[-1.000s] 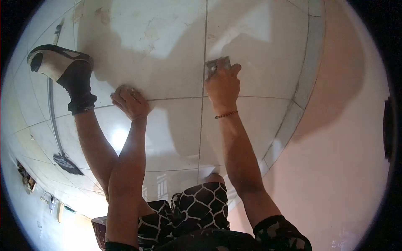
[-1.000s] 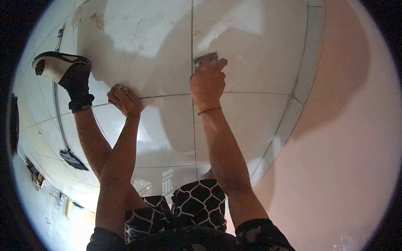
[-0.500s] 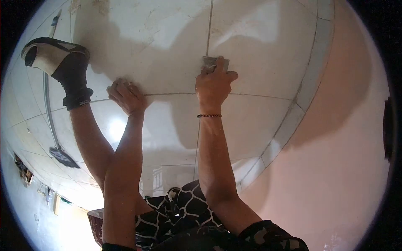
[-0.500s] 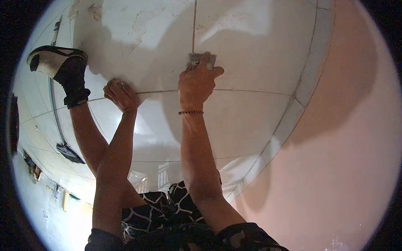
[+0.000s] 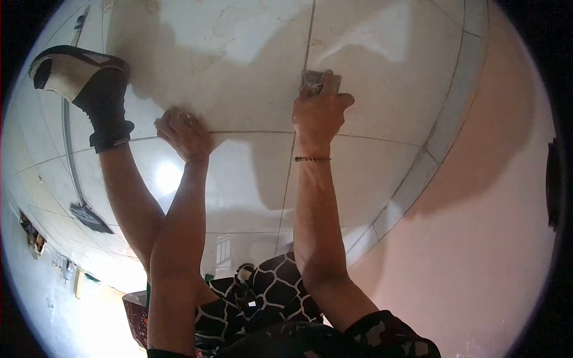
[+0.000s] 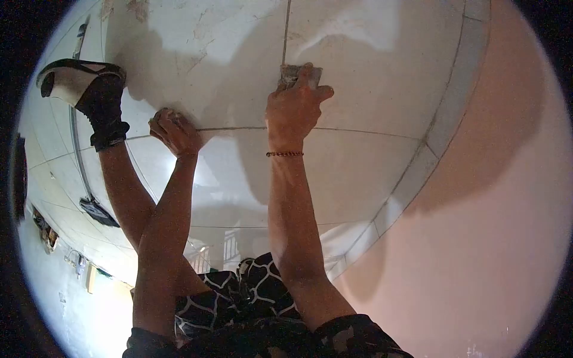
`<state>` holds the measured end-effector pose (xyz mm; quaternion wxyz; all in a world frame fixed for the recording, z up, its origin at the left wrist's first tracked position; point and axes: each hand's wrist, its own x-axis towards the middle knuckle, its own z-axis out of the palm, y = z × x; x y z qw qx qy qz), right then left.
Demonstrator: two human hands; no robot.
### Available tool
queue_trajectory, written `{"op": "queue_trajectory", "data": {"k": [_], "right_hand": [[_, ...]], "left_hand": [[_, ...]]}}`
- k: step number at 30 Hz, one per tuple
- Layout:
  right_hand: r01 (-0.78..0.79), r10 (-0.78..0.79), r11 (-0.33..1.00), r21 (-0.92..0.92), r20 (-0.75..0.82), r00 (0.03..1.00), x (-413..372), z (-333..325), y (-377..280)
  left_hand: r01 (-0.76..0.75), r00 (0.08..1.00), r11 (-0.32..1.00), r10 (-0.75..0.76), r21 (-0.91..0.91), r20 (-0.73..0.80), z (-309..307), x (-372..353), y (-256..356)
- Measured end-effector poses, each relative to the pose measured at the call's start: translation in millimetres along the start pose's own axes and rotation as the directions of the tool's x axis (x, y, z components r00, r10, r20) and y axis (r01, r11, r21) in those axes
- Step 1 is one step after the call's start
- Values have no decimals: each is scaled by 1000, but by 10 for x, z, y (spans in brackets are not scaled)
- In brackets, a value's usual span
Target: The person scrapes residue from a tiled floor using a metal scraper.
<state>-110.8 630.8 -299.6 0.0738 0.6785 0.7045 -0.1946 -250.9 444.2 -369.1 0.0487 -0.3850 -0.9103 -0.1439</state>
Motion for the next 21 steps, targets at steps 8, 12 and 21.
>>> {"op": "queue_trajectory", "data": {"k": [8, 12, 21], "right_hand": [[-26, 24, 998, 61, 33, 999, 20, -40, 78], [8, -8, 993, 118, 1, 1000, -90, 55, 155], [-37, 34, 992, 117, 35, 999, -74, 20, 106]], "left_hand": [[8, 998, 1000, -7, -21, 55, 3, -3, 5], [19, 1000, 1000, -19, 4, 4, 7, -13, 0], [-1, 1000, 1000, 2, -13, 22, -18, 18, 20]]}}
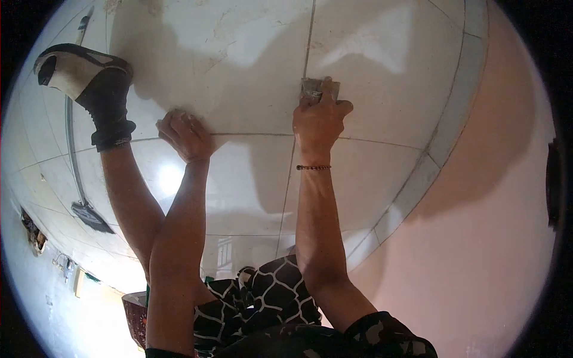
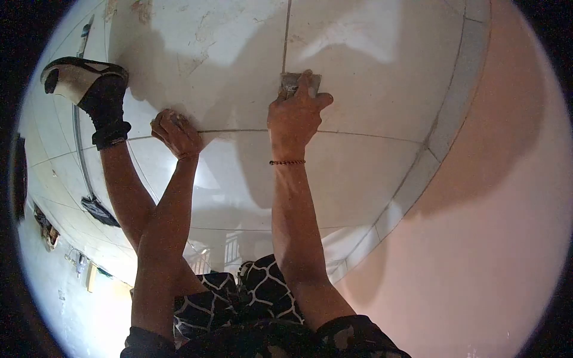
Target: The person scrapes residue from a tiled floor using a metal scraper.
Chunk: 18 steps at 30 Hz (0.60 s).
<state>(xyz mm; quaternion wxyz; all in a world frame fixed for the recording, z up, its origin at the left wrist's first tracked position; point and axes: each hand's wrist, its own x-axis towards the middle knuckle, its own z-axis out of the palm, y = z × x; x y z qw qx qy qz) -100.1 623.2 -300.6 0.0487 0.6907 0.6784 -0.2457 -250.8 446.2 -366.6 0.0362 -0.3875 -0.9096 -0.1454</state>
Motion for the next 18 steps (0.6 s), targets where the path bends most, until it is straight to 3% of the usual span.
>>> {"op": "queue_trajectory", "data": {"k": [8, 10, 13, 18], "right_hand": [[-29, 29, 999, -24, 5, 1000, 75, 11, -64], [-27, 27, 999, -17, 8, 1000, 74, -28, -81], [-32, 32, 999, -31, 20, 999, 104, -97, -123], [-9, 9, 1000, -22, 1, 1000, 114, -20, -41]], "left_hand": [[10, 1000, 1000, -11, 8, 10, 13, -11, 4], [73, 997, 997, -73, 12, 8, 10, -9, 23], [-21, 999, 1000, 21, -15, -27, 16, -4, -14], [-9, 1000, 1000, 9, 23, -14, 40, -26, -22]]}}
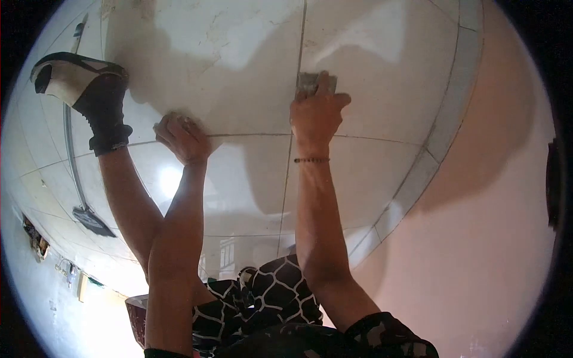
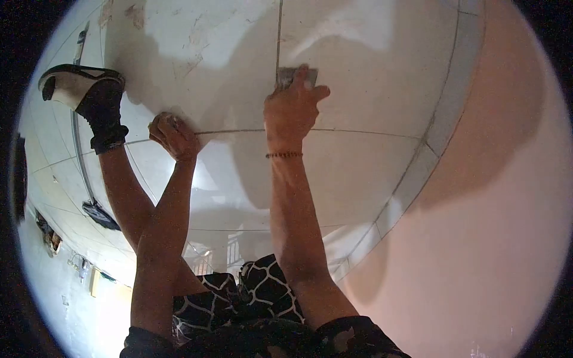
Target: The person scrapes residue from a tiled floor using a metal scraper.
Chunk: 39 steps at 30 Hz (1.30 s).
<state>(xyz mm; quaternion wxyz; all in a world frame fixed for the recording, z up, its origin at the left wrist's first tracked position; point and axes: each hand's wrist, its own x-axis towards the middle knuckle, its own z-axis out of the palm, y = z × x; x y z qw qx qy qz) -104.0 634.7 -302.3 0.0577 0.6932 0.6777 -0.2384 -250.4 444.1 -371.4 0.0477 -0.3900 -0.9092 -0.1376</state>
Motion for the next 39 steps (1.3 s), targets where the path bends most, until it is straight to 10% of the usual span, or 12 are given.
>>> {"op": "queue_trajectory", "data": {"k": [39], "right_hand": [[286, -293, 928, 238, -5, 956, -365, 185, 66]], "left_hand": [[20, 1000, 1000, -20, -23, -2, -49, 37, 51]]}}
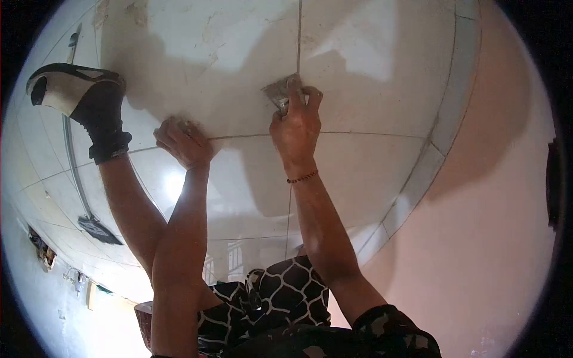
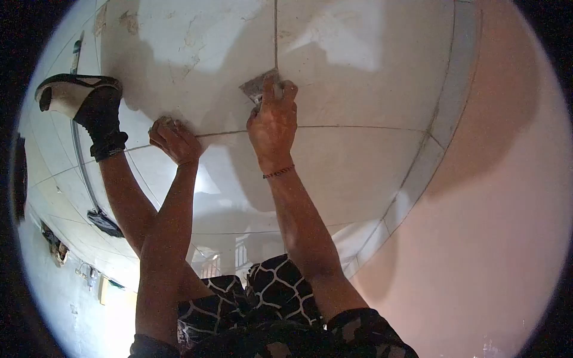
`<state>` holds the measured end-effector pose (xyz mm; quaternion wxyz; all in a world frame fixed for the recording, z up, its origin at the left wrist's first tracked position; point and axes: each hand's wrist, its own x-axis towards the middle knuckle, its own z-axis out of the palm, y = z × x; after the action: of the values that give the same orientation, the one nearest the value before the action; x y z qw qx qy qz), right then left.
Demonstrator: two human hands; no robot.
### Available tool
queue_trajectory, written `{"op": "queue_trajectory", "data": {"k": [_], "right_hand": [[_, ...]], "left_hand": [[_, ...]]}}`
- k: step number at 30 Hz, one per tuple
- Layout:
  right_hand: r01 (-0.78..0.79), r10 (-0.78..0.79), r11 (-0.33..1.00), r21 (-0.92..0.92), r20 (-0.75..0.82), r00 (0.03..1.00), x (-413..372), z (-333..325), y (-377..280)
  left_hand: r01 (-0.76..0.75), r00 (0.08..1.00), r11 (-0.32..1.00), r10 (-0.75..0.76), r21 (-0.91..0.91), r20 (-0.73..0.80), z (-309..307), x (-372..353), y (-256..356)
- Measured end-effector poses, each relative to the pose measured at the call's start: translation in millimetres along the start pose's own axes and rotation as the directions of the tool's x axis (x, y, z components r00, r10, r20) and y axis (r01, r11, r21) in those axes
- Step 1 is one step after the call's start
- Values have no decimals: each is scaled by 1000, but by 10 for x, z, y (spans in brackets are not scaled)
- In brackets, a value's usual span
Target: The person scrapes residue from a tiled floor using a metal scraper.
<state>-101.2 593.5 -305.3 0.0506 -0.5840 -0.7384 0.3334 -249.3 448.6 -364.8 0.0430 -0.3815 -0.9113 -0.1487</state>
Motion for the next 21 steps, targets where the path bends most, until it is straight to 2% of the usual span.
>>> {"op": "queue_trajectory", "data": {"k": [2, 5, 9, 15, 18, 21], "right_hand": [[79, -94, 983, -164, -85, 992, 69, 9, 10], [33, -41, 978, -208, -32, 999, 102, -48, -81], [4, -1, 980, -200, 15, 1000, 66, -30, -81], [92, -97, 992, -89, -54, 994, 89, -11, -41], [44, -41, 994, -100, 26, 999, 75, -3, -74], [14, -16, 998, -60, -31, 999, 96, -3, -110]], "left_hand": [[-1, 1000, 1000, 1, 3, 8, 17, 6, -3], [-22, 1000, 999, 22, -37, 12, 12, -18, -23], [-12, 1000, 1000, 12, -17, -7, 36, -19, -11], [16, 1000, 1000, -16, -20, 18, -3, -21, 6], [-26, 1000, 1000, 26, -14, 12, 15, -9, -45], [-39, 999, 999, 39, 4, 13, 25, -60, -60]]}}
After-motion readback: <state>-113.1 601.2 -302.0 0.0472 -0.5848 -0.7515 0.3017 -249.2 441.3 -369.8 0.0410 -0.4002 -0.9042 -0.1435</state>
